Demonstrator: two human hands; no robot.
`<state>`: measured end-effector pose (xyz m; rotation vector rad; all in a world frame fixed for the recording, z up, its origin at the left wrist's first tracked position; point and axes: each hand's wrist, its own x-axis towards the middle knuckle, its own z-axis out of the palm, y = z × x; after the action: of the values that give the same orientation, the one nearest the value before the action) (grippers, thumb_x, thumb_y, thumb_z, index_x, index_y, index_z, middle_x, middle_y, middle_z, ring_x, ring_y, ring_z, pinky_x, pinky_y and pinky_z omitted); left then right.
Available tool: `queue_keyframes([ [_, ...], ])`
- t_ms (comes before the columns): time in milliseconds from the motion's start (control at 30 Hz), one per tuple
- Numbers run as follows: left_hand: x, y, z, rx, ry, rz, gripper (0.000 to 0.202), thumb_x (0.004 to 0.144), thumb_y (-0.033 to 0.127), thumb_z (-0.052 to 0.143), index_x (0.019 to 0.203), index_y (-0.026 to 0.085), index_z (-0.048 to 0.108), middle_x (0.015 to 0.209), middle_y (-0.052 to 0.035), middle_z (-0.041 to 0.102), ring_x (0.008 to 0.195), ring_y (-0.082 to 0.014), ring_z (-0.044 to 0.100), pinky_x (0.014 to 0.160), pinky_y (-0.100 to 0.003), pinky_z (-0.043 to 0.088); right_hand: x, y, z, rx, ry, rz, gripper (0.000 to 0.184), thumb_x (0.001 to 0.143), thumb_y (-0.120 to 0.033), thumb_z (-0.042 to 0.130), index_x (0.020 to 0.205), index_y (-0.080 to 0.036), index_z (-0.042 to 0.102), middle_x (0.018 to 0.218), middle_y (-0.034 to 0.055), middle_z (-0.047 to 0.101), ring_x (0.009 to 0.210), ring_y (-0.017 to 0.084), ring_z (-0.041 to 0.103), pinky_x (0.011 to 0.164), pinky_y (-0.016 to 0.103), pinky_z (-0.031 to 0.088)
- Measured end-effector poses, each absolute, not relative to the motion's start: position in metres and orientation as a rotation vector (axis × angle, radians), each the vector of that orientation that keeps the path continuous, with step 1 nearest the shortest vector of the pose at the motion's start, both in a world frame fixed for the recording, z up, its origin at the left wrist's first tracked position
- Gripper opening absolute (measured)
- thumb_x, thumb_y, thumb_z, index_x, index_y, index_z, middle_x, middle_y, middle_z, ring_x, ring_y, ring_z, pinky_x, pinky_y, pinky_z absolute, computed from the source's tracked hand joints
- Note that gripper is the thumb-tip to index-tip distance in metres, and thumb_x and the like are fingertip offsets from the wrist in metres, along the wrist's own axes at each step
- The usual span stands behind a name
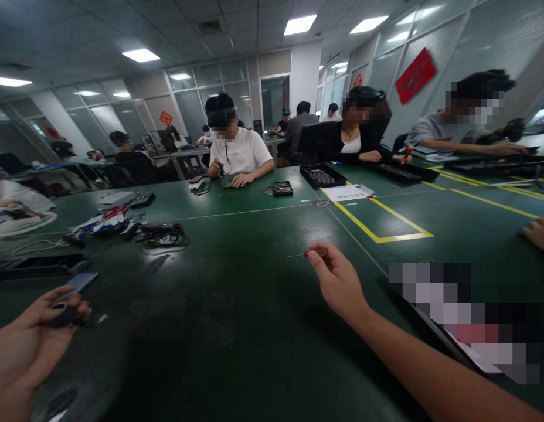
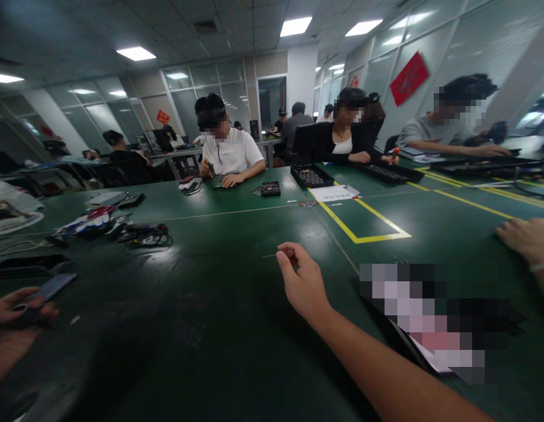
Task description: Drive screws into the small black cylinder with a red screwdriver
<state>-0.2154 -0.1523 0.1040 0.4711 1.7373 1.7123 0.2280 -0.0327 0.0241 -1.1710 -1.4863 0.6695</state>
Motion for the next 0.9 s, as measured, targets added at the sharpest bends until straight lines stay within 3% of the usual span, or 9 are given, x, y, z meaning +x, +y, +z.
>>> queue_keyframes([
  [167, -0.163, -0.116, 0.109, 0.562, 1.511, 1.757, 0.026, 0.070, -0.002, 0.047, 0.083, 0.013, 0.064, 0.067, -0.0019, 0.057, 0.068, -0.0142, 0.056, 0.061, -0.023, 0.054, 0.228, -0.033, 0.024, -1.166, -1.486, 0.672, 0.029, 0.094, -0.048, 0.056, 0.105, -0.023, 0.065, 0.093, 0.0045, 0.069, 0.084, 0.022, 0.065, 0.077, 0.037, 0.048],
  [400, -0.077, -0.056, 0.094, 0.845, 1.202, 1.446, 0.042, 0.060, 0.002, 0.053, 0.100, 0.014, 0.058, 0.076, -0.0030, 0.055, 0.069, -0.0154, 0.054, 0.063, -0.023, 0.049, 0.230, -0.033, 0.023, -1.161, -1.474, 0.691, 0.030, 0.094, -0.049, 0.056, 0.106, -0.023, 0.064, 0.093, 0.0052, 0.069, 0.084, 0.022, 0.064, 0.078, 0.037, 0.048],
  [800, 0.031, -0.018, 0.033, 1.005, 0.880, 1.247, 0.031, 0.063, 0.016, 0.047, 0.093, 0.015, 0.057, 0.072, -0.0028, 0.053, 0.067, -0.0155, 0.050, 0.069, -0.029, 0.041, 0.228, -0.037, 0.033, -1.172, -1.444, 0.640, 0.033, 0.091, -0.052, 0.059, 0.098, -0.021, 0.068, 0.085, 0.0057, 0.072, 0.076, 0.022, 0.066, 0.071, 0.036, 0.050],
  [900, 0.031, -0.018, 0.027, 1.124, 0.805, 1.227, 0.034, 0.067, 0.021, 0.048, 0.099, 0.016, 0.056, 0.080, -0.0038, 0.054, 0.073, -0.0169, 0.052, 0.073, -0.030, 0.042, 0.228, -0.040, 0.036, -1.171, -1.450, 0.631, 0.032, 0.092, -0.051, 0.058, 0.093, -0.021, 0.068, 0.080, 0.0044, 0.071, 0.072, 0.021, 0.065, 0.067, 0.033, 0.049],
])
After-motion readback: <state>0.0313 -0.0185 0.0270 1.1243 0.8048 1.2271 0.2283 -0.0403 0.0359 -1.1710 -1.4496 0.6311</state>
